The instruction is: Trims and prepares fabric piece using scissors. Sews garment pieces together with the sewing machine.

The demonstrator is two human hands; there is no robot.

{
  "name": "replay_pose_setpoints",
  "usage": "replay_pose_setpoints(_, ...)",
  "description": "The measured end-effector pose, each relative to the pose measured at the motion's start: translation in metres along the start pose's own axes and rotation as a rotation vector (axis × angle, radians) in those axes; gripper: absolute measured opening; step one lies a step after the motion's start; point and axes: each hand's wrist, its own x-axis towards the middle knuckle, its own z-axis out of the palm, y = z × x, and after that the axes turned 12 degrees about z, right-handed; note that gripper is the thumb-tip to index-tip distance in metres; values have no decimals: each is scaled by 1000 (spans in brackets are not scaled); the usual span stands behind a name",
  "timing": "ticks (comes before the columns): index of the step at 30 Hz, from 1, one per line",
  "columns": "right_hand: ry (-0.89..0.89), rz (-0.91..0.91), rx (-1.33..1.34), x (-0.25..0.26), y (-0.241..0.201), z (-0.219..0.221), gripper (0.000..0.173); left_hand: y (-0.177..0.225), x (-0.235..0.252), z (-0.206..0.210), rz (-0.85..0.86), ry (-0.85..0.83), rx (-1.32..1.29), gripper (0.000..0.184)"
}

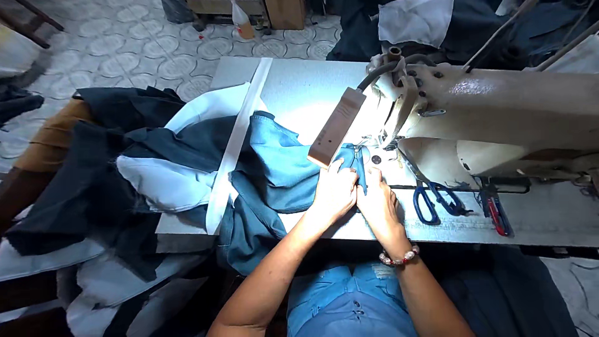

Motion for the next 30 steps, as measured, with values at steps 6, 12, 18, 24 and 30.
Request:
replay_pose_setpoints(6, 165, -145, 148, 1, 12, 7, 37, -3, -16, 15, 38, 51, 12, 39)
replay_pose_setpoints(12, 291, -317, 104, -3, 20, 22, 33, -19, -11, 7, 74, -108, -56, 46)
replay_pose_setpoints(18, 144, -210, -43, -15, 2, 20, 38, -34, -20, -11, 175, -227, -65, 46)
replay_pose_setpoints(24, 150, -243, -15, -10, 10, 14, 33, -12, -22, -7, 71, -264, -100, 44)
replay_pose_setpoints(30, 95, -204, 40, -8, 6, 10, 34, -21, -22, -3, 133, -191, -71, 43)
